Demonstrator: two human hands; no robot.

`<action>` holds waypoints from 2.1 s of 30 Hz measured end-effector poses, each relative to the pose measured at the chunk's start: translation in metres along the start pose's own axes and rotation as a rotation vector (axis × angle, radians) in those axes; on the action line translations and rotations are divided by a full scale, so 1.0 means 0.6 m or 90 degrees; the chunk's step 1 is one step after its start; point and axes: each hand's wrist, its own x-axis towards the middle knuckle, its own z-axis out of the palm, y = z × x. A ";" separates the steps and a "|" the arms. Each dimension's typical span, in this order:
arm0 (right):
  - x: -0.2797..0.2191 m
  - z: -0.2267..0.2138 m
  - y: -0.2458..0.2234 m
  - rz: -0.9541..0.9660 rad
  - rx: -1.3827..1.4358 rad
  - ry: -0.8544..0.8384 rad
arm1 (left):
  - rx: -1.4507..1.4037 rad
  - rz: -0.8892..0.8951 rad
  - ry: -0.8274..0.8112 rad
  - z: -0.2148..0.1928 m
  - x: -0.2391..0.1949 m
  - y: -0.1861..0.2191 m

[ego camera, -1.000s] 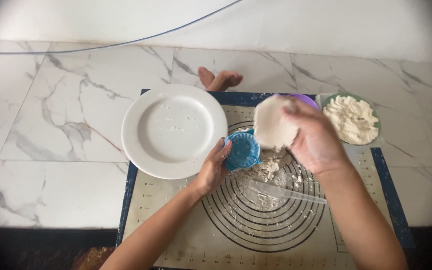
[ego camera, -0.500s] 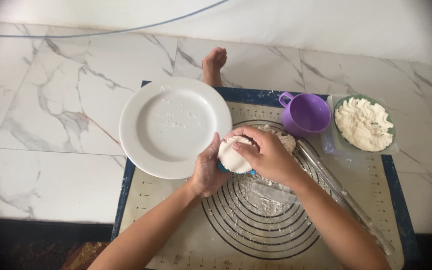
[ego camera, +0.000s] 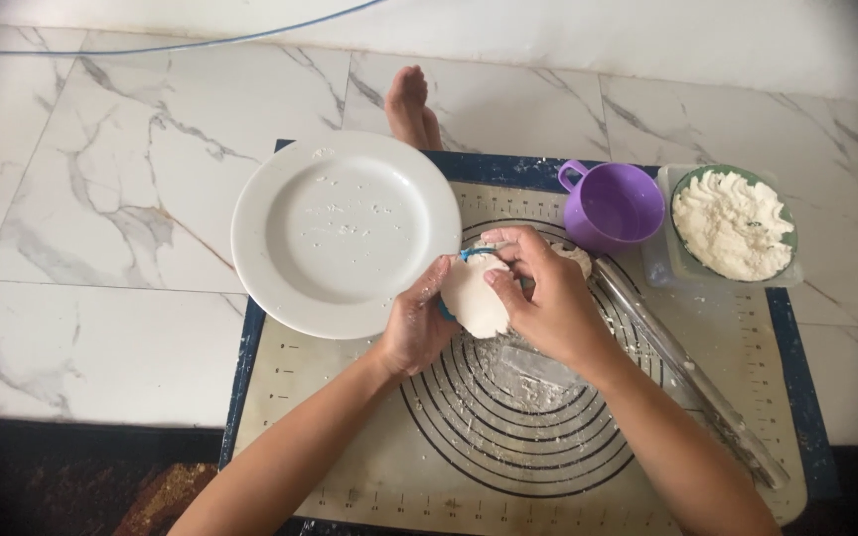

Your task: The person is using a blue plastic mold to shape pieces of white dough into small pastries or dumplings.

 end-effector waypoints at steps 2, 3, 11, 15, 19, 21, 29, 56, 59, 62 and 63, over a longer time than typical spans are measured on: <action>-0.001 0.003 0.001 -0.011 -0.004 0.008 | -0.005 0.003 0.010 -0.006 0.006 -0.011; -0.001 0.004 0.002 -0.022 -0.007 0.016 | -0.011 0.007 0.020 -0.009 0.009 -0.016; 0.004 0.013 0.009 -0.150 -0.095 0.093 | 0.000 0.027 0.024 -0.012 0.009 -0.016; 0.006 0.016 0.014 -0.178 -0.106 0.125 | 0.011 0.036 0.033 -0.007 0.007 -0.012; 0.006 0.015 0.017 -0.198 -0.096 0.135 | 0.021 0.057 0.028 0.006 0.000 -0.002; 0.007 0.016 0.023 -0.211 -0.107 0.144 | 0.021 0.064 0.025 0.004 0.000 -0.004; 0.010 0.011 0.028 -0.256 -0.127 0.197 | 0.017 0.095 0.028 0.003 0.000 -0.009; 0.011 0.041 0.055 -0.091 0.071 0.159 | 0.097 0.311 0.042 0.003 0.000 -0.015; 0.011 0.043 0.058 -0.119 0.053 0.186 | 0.073 0.313 0.049 0.002 -0.001 -0.019; 0.012 0.044 0.065 -0.138 0.034 0.191 | 0.064 0.310 0.068 0.003 0.001 -0.022; 0.012 0.044 0.068 -0.142 0.025 0.188 | 0.058 0.304 0.078 0.003 0.002 -0.023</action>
